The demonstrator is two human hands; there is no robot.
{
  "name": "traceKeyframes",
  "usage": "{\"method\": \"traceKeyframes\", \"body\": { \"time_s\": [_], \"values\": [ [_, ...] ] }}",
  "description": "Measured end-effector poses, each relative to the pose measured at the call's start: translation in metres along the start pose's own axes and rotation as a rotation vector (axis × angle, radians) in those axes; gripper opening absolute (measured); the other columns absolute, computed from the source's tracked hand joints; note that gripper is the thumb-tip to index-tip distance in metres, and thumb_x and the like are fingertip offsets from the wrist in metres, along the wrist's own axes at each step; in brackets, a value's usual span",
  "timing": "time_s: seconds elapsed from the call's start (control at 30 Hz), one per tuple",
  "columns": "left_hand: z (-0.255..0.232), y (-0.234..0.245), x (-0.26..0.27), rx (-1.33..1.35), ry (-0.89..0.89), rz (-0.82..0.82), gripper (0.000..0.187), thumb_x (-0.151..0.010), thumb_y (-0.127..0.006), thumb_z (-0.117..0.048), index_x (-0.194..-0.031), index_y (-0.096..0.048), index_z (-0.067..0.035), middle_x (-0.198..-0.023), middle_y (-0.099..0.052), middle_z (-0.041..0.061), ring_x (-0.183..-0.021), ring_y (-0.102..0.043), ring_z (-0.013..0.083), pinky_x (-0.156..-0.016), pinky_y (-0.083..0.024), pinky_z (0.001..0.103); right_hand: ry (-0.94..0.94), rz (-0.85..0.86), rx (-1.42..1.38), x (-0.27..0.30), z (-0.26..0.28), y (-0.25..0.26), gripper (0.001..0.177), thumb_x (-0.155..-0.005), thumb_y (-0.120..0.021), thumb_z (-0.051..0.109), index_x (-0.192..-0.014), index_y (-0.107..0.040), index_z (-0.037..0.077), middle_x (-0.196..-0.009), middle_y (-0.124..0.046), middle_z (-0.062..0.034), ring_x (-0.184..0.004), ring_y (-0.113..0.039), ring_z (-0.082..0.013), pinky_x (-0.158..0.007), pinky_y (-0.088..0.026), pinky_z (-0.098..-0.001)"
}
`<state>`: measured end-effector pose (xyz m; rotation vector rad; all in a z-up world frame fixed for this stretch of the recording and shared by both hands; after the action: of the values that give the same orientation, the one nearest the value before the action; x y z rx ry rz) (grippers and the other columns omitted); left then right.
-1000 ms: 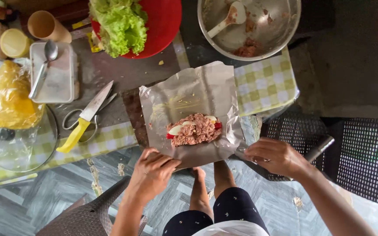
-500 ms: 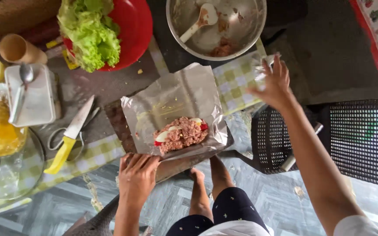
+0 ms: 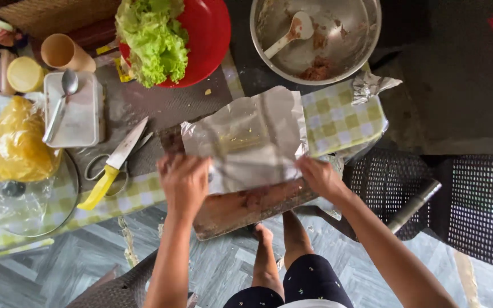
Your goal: The person assembles meat patties by placing ground meat on aluminum foil, adding a red sausage and boiled egg halves, then covering with more meat and wrapping the foil. The process is repeated to create multiple wrapped patties.
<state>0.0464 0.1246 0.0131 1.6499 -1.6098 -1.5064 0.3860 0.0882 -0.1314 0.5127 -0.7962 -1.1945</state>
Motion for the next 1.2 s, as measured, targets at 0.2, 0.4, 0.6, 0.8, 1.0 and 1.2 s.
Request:
{"method": "traceKeyframes", "body": {
  "time_s": [0.2, 0.4, 0.6, 0.8, 1.0, 1.2],
  "values": [
    [0.042, -0.047, -0.046, -0.032, 0.080, 0.031, 0.019, -0.078, -0.074, -0.007, -0.094, -0.076, -0.016, -0.092, -0.072, 0.000, -0.096, -0.064, 0.0236, -0.098, -0.043, 0.046, 0.729, -0.200, 0.447, 0.002, 0.092, -0.017, 0.054, -0.092, -0.055, 0.036, -0.142, -0.056, 0.013, -0.148, -0.054, -0.0112, -0.141, -0.047, -0.0339, -0.119, -0.033, -0.0583],
    [0.016, -0.066, -0.037, -0.178, 0.060, 0.013, 0.050, -0.085, -0.078, -0.026, -0.132, -0.063, -0.017, -0.141, -0.060, 0.006, -0.133, -0.051, 0.0330, -0.115, -0.035, 0.054, 0.669, -0.056, 0.779, -0.025, 0.144, -0.034, 0.085, -0.088, -0.055, 0.058, -0.150, -0.044, 0.002, -0.159, -0.038, -0.0155, -0.146, -0.035, -0.0307, -0.119, -0.023, -0.0572],
    [-0.038, -0.098, 0.020, 0.041, -0.003, 0.357, 0.097, -0.078, -0.074, -0.059, -0.154, -0.046, -0.004, -0.136, -0.055, 0.009, -0.127, -0.052, 0.0297, -0.107, -0.043, 0.052, 0.600, 0.053, 0.957, -0.047, 0.137, -0.039, 0.078, -0.086, -0.068, 0.039, -0.152, -0.043, 0.006, -0.155, -0.045, -0.0067, -0.146, -0.041, -0.0227, -0.120, -0.029, -0.0468],
    [-0.022, -0.133, 0.038, -0.202, -0.044, 0.365, 0.076, -0.081, -0.074, -0.057, -0.136, -0.057, -0.008, -0.134, -0.058, 0.009, -0.119, -0.057, 0.0281, -0.099, -0.048, 0.053, 0.539, 0.103, 0.817, -0.060, 0.134, -0.043, 0.091, -0.075, -0.073, 0.054, -0.145, -0.046, 0.003, -0.149, -0.047, -0.0111, -0.137, -0.044, -0.0271, -0.113, -0.034, -0.0508],
    [-0.004, -0.156, 0.055, -0.343, -0.139, 0.368, 0.067, -0.077, -0.074, -0.050, -0.133, -0.061, -0.014, -0.136, -0.059, 0.007, -0.120, -0.062, 0.0293, -0.095, -0.054, 0.049, 0.526, 0.164, 0.884, -0.069, 0.112, -0.054, 0.096, -0.071, -0.071, 0.071, -0.139, -0.052, 0.005, -0.144, -0.051, -0.0100, -0.133, -0.048, -0.0259, -0.113, -0.039, -0.0458],
    [0.002, -0.147, 0.055, -0.236, -0.141, 0.276, 0.076, -0.082, -0.067, -0.070, -0.121, -0.065, -0.005, -0.121, -0.065, 0.015, -0.110, -0.067, 0.0338, -0.084, -0.062, 0.048, 0.541, 0.108, 0.885, -0.070, 0.099, -0.050, 0.100, -0.072, -0.067, 0.079, -0.132, -0.059, 0.000, -0.132, -0.059, -0.0112, -0.121, -0.055, -0.0250, -0.103, -0.050, -0.0391]
  ]
}}
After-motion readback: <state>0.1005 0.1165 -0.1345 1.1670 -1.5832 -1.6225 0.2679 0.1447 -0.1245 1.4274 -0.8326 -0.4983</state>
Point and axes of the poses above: each hand's wrist, its own x-axis away from the middle knuckle, its own y-axis out of the back of the hand, z = x × y, the point moved 6 cm from there along -x, towards the middle knuckle
